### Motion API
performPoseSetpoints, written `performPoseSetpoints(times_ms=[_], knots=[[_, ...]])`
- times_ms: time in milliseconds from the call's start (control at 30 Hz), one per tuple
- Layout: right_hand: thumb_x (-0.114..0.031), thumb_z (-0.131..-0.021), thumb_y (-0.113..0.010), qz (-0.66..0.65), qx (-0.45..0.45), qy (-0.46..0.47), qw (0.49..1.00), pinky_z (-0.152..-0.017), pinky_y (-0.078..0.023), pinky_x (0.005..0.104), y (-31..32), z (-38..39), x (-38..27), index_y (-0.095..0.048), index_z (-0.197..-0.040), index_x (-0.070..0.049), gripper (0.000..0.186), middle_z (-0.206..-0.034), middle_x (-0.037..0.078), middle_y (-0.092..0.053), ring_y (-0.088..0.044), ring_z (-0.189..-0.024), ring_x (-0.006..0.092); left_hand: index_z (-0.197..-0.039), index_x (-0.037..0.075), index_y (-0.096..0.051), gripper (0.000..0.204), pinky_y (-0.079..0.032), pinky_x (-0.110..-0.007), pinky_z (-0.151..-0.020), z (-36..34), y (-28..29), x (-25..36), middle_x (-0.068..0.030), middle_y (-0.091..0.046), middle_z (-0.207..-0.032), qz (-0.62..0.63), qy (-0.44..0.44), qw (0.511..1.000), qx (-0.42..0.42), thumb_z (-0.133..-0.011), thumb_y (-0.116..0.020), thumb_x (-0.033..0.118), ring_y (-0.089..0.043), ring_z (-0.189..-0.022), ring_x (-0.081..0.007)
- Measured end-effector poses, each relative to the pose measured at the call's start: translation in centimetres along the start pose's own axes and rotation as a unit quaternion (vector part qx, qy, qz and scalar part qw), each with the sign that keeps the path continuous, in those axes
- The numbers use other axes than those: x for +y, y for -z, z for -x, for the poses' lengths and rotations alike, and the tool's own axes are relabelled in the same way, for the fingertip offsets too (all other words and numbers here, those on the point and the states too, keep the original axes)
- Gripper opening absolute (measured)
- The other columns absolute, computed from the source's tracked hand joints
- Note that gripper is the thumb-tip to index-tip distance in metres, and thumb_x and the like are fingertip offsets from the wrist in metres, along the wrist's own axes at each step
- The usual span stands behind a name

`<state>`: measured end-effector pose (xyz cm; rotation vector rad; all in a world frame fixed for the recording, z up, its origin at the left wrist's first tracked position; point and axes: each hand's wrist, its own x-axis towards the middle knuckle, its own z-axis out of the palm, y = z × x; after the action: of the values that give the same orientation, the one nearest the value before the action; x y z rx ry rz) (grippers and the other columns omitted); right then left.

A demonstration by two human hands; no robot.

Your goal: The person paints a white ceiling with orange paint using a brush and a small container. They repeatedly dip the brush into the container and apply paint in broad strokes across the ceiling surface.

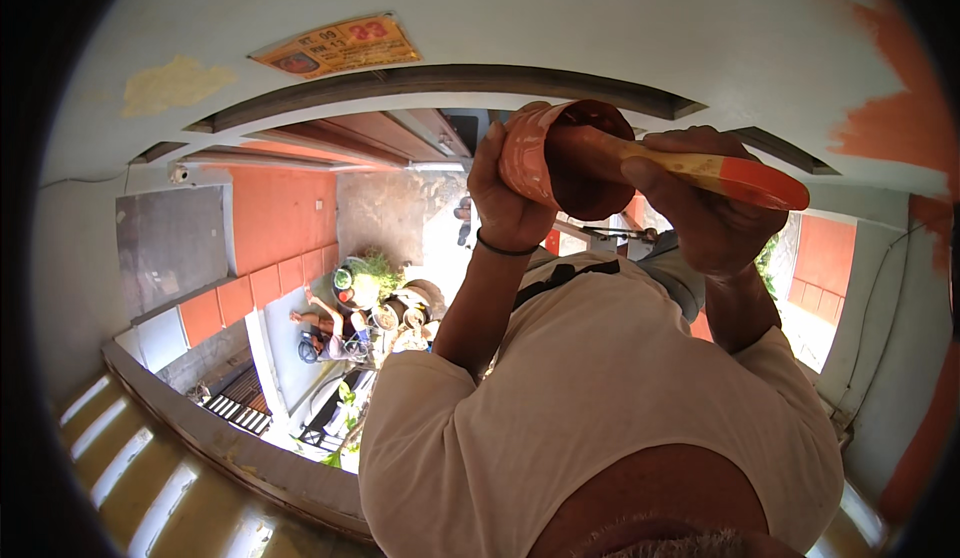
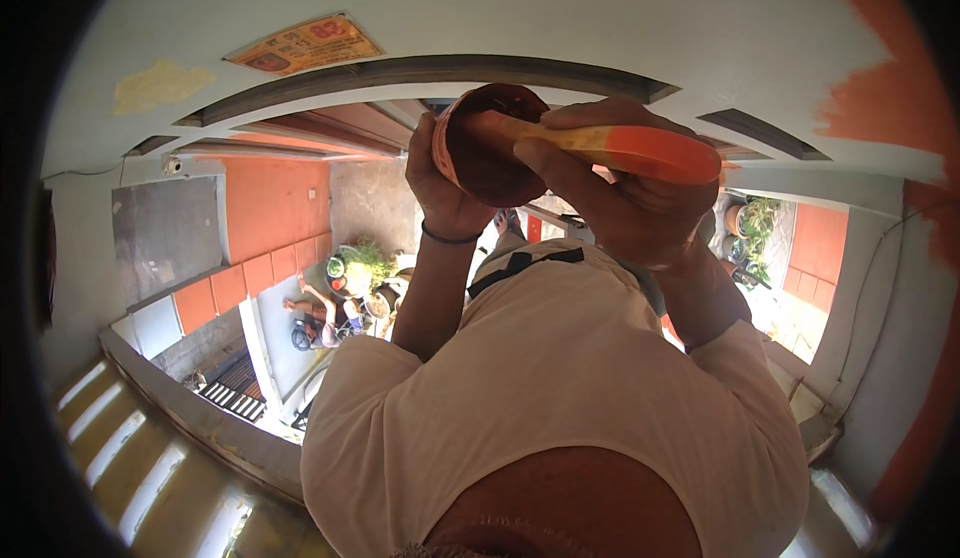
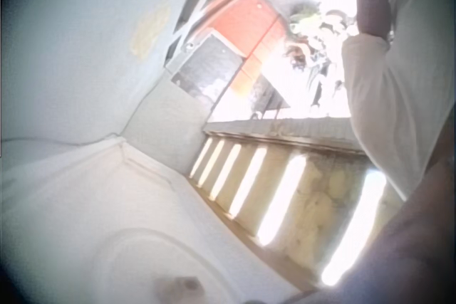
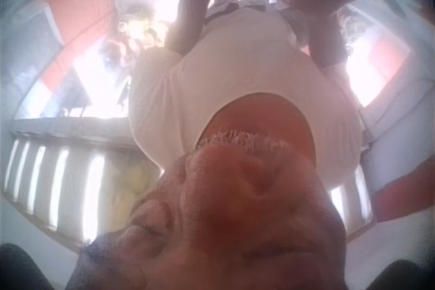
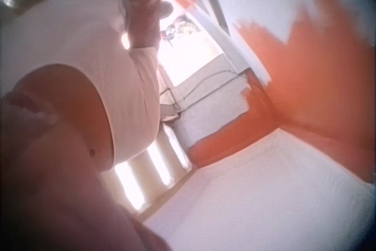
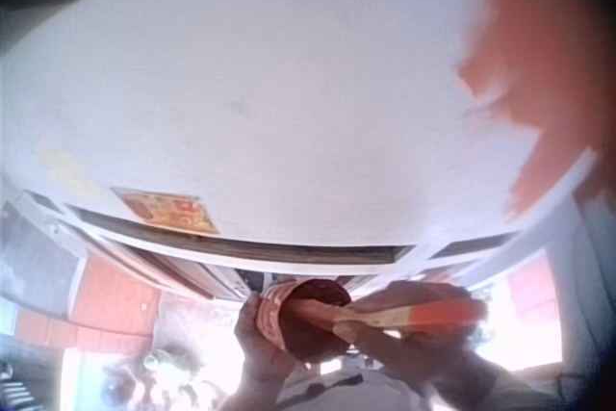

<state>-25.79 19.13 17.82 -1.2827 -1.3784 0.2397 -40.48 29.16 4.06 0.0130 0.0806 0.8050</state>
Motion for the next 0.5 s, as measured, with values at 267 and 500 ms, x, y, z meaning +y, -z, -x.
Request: performPoseSetpoints(times_ms=[267,500], knots=[[0.0,-0.087,-0.088,0.022,-0.03,0.017,0.999,-0.063,-0.061,0.0243,-0.5,-0.7,1.4,-0.076,-0.104,0.006,0.022,-0.089,0.011,-0.079,-0.075,-0.072,0.0127,-0.136,-0.002,-0.065,0.061,-0.054,-0.049,-0.109,-0.9,0.4,0.1,-0.0213,-0.072,-0.131,0.001,0.0,1.0,-0.009,-0.109,-0.047,0.05,-0.068,-0.121,-0.0347],[0.001,-0.086,-0.087,0.0,-0.038,-0.02,0.999,-0.063,-0.061,0.0239,-1.0,-0.8,1.5,-0.076,-0.105,0.006,0.023,-0.089,0.011,-0.081,-0.075,-0.072,0.0115,-0.14,-0.003,-0.059,0.062,-0.046,-0.046,-0.116,-0.9,0.7,0.3,-0.0188,-0.067,-0.136,-0.03,0.006,1.0,0.003,-0.106,-0.053,0.048,-0.062,-0.129,-0.0311]])
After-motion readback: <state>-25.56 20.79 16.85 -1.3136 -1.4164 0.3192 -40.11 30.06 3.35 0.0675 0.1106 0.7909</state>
